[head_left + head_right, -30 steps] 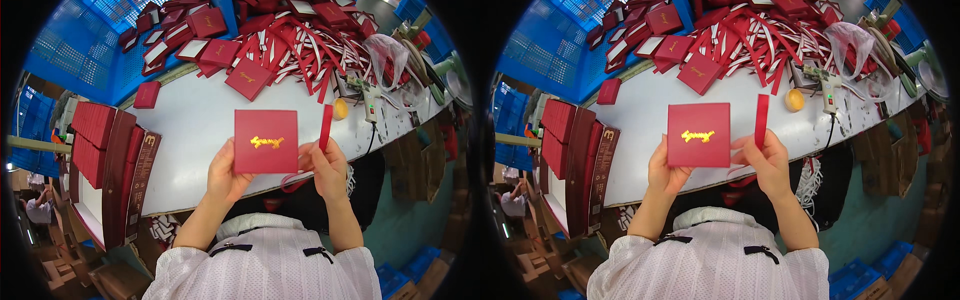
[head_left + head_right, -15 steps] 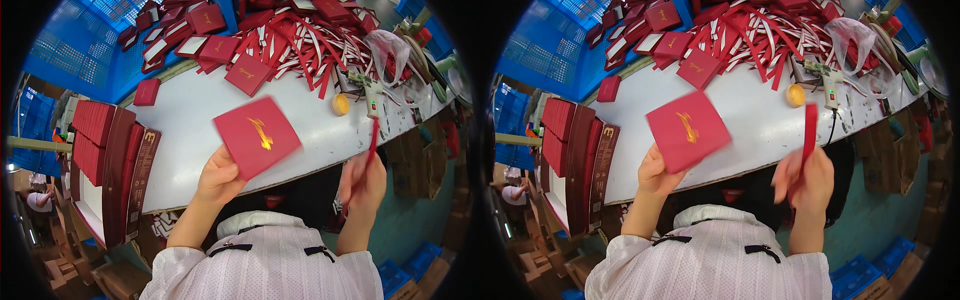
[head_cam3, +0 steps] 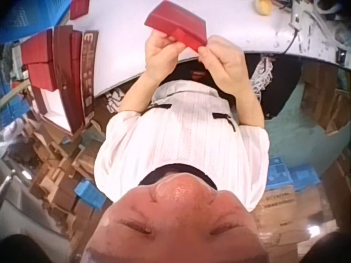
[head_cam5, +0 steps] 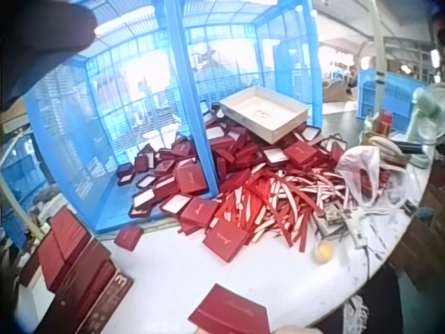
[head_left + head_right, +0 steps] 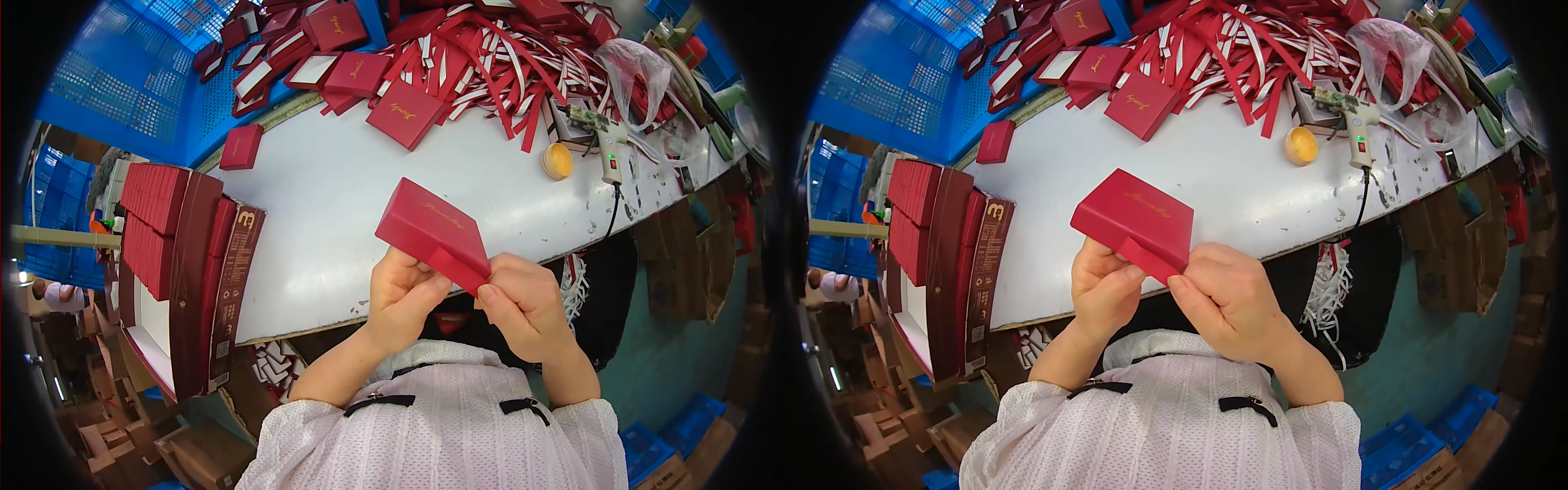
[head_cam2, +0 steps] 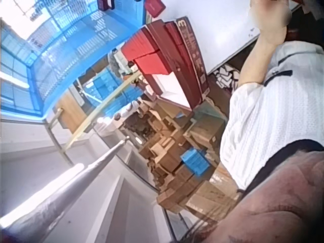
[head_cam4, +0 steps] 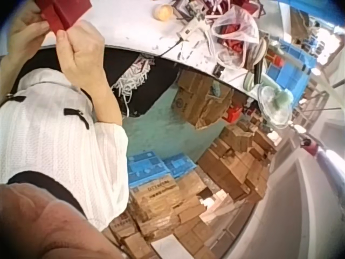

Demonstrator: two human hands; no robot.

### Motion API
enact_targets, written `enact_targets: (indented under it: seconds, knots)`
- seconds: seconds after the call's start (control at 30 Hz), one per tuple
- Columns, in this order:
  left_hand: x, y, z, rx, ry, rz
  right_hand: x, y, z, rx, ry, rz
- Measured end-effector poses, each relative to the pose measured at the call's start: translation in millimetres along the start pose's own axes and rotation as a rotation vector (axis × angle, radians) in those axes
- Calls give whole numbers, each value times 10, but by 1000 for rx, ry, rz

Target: The person assembles small red jewelry boxes by inserting a red ribbon into a slot on the side of each box. They handle the boxes one at a time, picking them up from a stack, inserting the ribbon, and placing the finished boxes into a blue crate.

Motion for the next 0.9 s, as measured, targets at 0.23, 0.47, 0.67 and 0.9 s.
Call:
enact_targets:
  seconds: [0.23,0.47,0.67,0.9]
  knots:
    - [14,46,-75,87,-41,-8,16,-61,11,-18,2,42]
    - [31,59,-42,-36,111,-74,15,-64,-17,-4,-36,59]
    - [-9,52,97,-37,295,-87,-3,55,-39,-122,-57,-85]
    - [-17,-2,119,44,325,-124,-27,345,-34,-22,-97,-289]
Point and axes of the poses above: each hand's wrist, its own x-axis away from the middle knuckle, its own z-axis out of the back of the hand, y = z × x, the point moved 7 cm from there along -x, towards the middle knuckle, and after that the axes turned 7 degrees about x, right-handed, at the moved point
